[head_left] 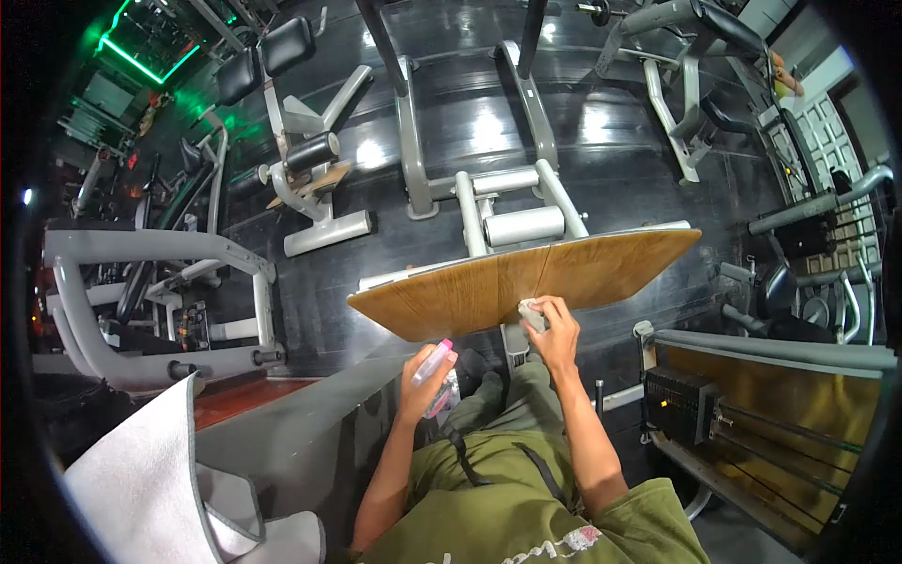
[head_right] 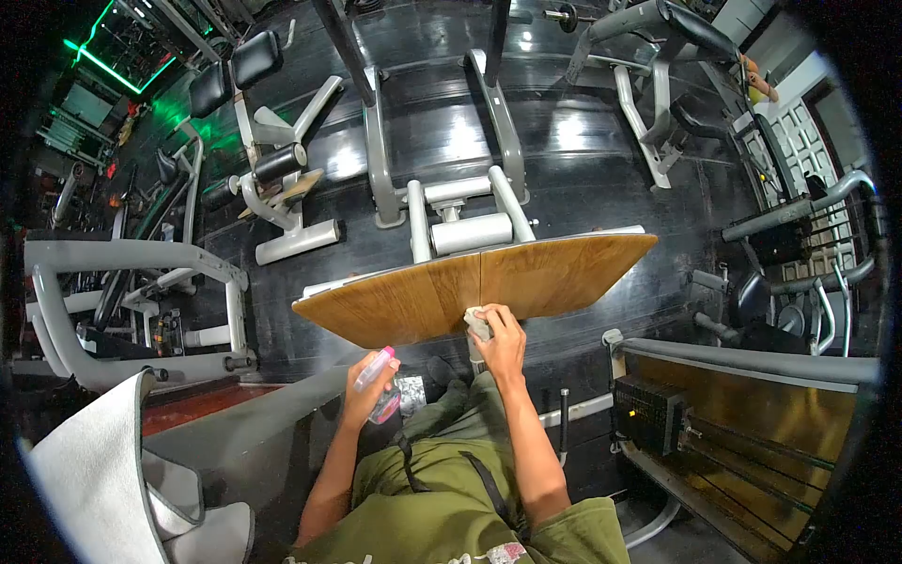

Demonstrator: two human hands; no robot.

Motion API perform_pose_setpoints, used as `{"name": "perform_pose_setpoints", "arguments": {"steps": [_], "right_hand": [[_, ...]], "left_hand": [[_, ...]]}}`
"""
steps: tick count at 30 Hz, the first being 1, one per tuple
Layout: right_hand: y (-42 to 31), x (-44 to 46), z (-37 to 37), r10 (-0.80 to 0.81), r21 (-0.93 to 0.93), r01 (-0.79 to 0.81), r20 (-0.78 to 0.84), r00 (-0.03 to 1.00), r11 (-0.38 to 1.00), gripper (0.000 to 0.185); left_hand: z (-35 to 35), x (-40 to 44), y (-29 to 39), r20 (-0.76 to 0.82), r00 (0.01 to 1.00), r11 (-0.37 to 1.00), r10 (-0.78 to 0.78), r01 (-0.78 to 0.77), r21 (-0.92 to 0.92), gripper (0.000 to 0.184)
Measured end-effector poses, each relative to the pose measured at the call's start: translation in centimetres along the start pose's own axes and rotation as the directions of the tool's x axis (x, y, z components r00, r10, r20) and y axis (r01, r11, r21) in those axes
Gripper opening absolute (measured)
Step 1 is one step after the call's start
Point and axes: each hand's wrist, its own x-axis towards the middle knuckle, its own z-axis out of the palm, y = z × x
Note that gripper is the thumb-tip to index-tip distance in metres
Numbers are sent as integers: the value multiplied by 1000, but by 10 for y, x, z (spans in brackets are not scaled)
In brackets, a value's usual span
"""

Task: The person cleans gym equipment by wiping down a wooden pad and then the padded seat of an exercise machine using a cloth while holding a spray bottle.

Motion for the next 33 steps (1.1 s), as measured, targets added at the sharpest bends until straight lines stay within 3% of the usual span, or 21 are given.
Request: {"name": "perform_pose_setpoints", "arguments": {"steps": [4,8,11,12,19,23,26,29,33], "right_hand": [[-27,11,-9,-29,24,36,-252,967,999,37],[1,-5,4,-43,-9,43,-150,988,999,35],[41,-16,6,111,-4,-111,-41,993,994,34],[38,-12,0,169,-7,-169,-50,984,986,34],[-13,11,-21,88,132,-45,-335,938,990,33],[22,-7,-2,81,82,-63,-238,968,995,31],[57,-21,8,253,178,-212,-256,933,961,24],[50,-12,7,348,232,-276,-379,858,933,18],[9,11,-6,299,294,-160,-523,798,942,18]], "left_hand": [[2,2,0,10,1000,1000,17,-17,11,20],[9,4,13,32,999,1000,-6,6,28,21],[16,6,12,41,999,999,29,-29,-16,21],[18,6,16,58,998,1000,20,-21,2,20],[35,4,19,114,993,995,21,-31,93,22],[45,2,29,156,988,995,13,-29,100,19],[51,1,28,183,982,995,38,-55,86,18],[57,2,30,189,982,995,25,-43,94,18],[65,4,29,182,983,995,25,-42,91,18]]}}
